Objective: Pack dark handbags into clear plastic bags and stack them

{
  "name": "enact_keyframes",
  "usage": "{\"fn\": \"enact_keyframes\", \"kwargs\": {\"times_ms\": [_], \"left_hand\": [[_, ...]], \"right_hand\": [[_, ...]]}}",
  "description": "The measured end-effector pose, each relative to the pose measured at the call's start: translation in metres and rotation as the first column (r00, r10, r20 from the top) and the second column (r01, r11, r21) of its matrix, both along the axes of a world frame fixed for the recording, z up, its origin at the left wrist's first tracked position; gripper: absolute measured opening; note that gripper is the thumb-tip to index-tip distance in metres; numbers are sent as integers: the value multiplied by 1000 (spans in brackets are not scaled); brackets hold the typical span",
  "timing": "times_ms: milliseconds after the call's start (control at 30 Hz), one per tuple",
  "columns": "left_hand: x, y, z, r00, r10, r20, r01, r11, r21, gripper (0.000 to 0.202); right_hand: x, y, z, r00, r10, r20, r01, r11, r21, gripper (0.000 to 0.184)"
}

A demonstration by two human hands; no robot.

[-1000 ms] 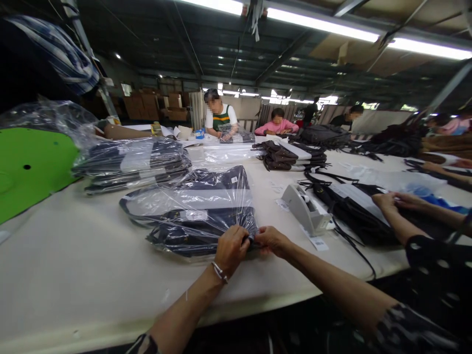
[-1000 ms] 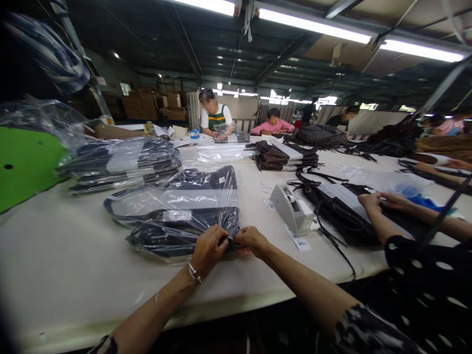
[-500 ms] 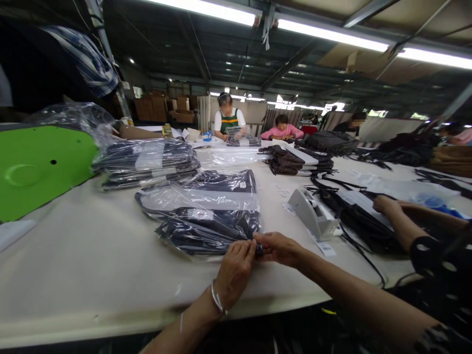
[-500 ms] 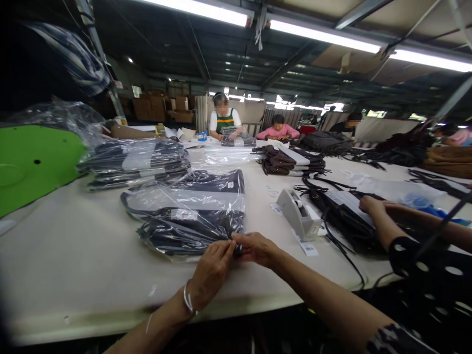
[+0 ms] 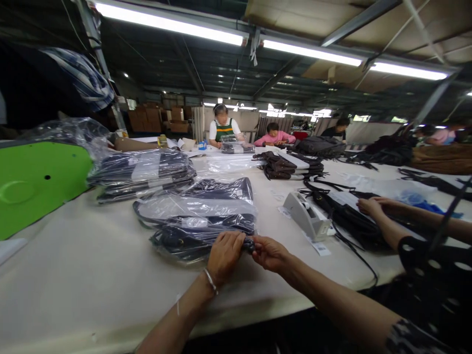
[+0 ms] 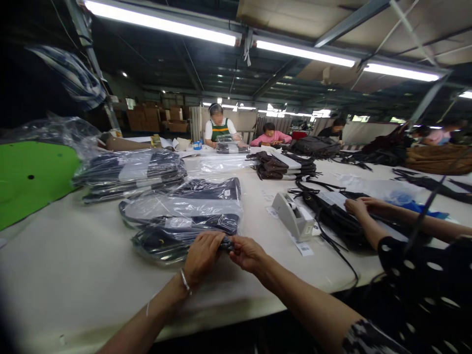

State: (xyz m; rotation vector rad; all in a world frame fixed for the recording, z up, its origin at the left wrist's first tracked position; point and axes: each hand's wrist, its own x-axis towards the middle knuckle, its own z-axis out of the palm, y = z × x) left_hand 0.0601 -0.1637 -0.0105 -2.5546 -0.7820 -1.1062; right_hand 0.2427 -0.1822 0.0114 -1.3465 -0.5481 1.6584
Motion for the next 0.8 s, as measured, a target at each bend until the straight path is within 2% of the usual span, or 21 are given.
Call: {"fn": "enact_keyframes", "kwargs": {"times_ms": [133, 233, 300, 367, 433, 467, 500, 533, 567, 633, 667, 733, 800], "left_hand": [[-2, 5, -10, 996, -85, -30, 86, 996, 30, 29], [-5, 3, -20, 995, -82, -60, 86, 994, 67, 35], [-6, 4, -24, 993, -75, -88, 82, 993, 83, 39], [-7, 6, -25, 992, -77, -101, 87, 991, 98, 43], [-7, 9, -25, 991, -83, -102, 93, 990, 107, 45], [-6, 11, -24, 991, -86, -98, 97, 989, 111, 46], [-6, 12, -24, 992, -88, -94, 98, 989, 113, 47], [-4, 13, -24, 992, -90, -88, 99, 989, 114, 49], [-2, 13, -23, 993, -91, -79, 100, 988, 118, 51], [4, 13, -24, 995, -81, -59, 88, 988, 126, 55], [7, 13, -24, 996, -73, -49, 78, 989, 126, 58], [14, 13, -25, 998, -56, -18, 58, 991, 118, 62], [20, 13, -27, 999, -38, 25, 35, 994, 101, 59]], "right_hand": [[-5, -7, -9, 994, -23, -105, 14, 996, -86, 14], [-4, -13, -15, 991, -22, -134, 7, 994, -109, 11], [4, -14, -15, 992, 37, -123, -49, 995, -92, 11], [22, -14, -8, 980, 193, -40, -195, 980, -41, 23], [53, -13, 7, 948, 271, 169, -278, 961, 16, 35], [73, -13, 18, 925, 215, 314, -243, 969, 52, 36], [96, -12, 30, 886, 92, 454, -155, 983, 102, 35], [121, -12, 42, 816, -63, 574, -46, 984, 173, 31], [147, -11, 53, 710, -228, 666, 69, 964, 256, 26], [195, -9, 71, 566, -387, 728, 184, 920, 345, 18], [216, -8, 76, 507, -426, 749, 220, 904, 366, 16], [247, -4, 78, 445, -436, 782, 250, 899, 359, 16], [261, 2, 70, 439, -398, 806, 243, 916, 320, 22]]}}
